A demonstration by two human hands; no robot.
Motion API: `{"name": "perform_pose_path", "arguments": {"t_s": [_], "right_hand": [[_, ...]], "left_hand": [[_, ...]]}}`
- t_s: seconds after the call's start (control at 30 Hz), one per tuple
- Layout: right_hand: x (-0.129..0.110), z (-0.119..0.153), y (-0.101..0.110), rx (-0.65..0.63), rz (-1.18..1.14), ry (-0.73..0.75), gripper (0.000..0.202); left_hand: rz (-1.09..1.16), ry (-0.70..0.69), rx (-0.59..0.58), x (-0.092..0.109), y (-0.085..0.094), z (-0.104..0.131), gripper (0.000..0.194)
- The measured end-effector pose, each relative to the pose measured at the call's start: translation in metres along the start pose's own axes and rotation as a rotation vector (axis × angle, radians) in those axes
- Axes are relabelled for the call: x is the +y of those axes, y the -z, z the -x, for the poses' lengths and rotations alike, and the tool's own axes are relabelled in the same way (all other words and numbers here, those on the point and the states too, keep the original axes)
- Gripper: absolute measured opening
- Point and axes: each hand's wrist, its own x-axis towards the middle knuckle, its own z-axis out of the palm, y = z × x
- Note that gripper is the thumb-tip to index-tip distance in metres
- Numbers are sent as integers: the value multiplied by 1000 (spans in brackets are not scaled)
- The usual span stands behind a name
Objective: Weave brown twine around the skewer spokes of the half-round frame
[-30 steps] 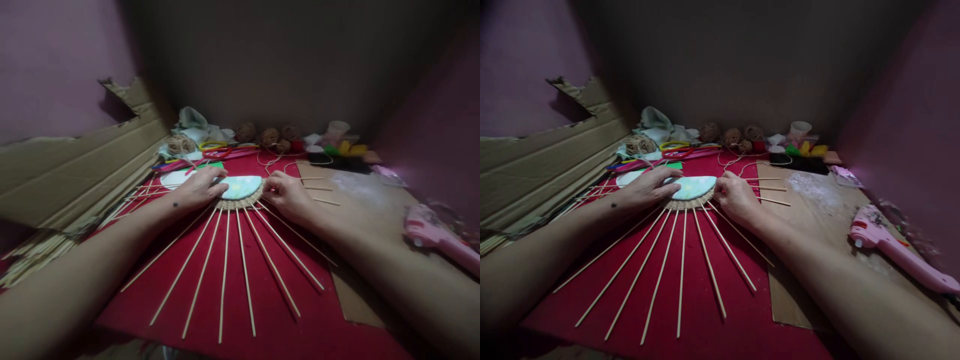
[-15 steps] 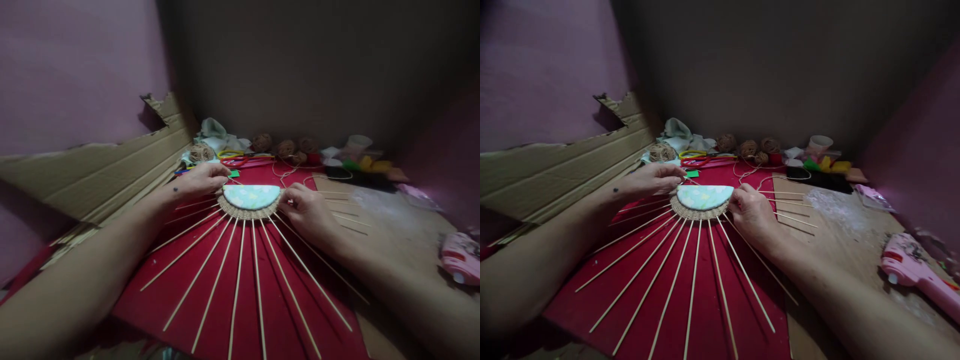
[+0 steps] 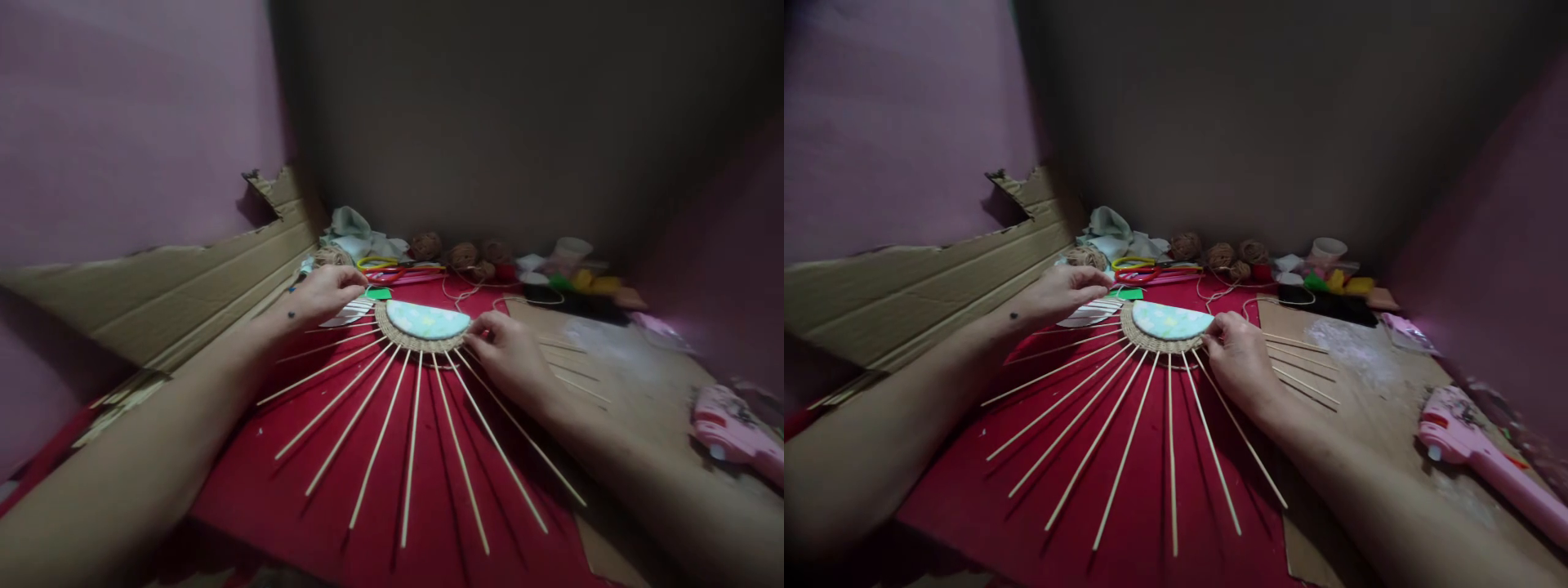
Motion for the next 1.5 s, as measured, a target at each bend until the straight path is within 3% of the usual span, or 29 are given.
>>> {"name": "perform_pose_path", "arguments": {"t_s": [0.13,0.3,0.4,0.5,0.63,0.73,0.9,1.03,1.2,1.3,1.5], "right_hand": [[-4,6,-2,-80,73,36,15],[-11,11,-1,-151,100,-12,13],[-13,12,3,-189,130,14,14],[-12,14,9,-213,211,83,15],[-4,17,13,-220,272,90,14],[4,16,11,-175,298,180,17],[11,16,7,-103,237,221,20],[10,18,6,-112,228,183,21],[13,19,5,-94,181,194,18],[14,20,4,-78,180,217,27],[12,22,3,-171,294,300,43]], "left_hand": [[18,-82,-26,8,-6,5,38],[113,-431,-60,36,-23,24,32],[-9,-692,-122,49,-37,37,31],[-210,-790,-193,52,-47,42,28],[-284,-791,-230,52,-48,41,27],[-274,-788,-218,52,-47,41,26],[-170,-779,-184,49,-50,39,26],[-76,-650,-78,41,-47,32,27],[-79,-392,53,27,-40,21,33],[-102,-318,3,22,-45,19,43],[-187,-396,-153,35,-58,29,58]]}}
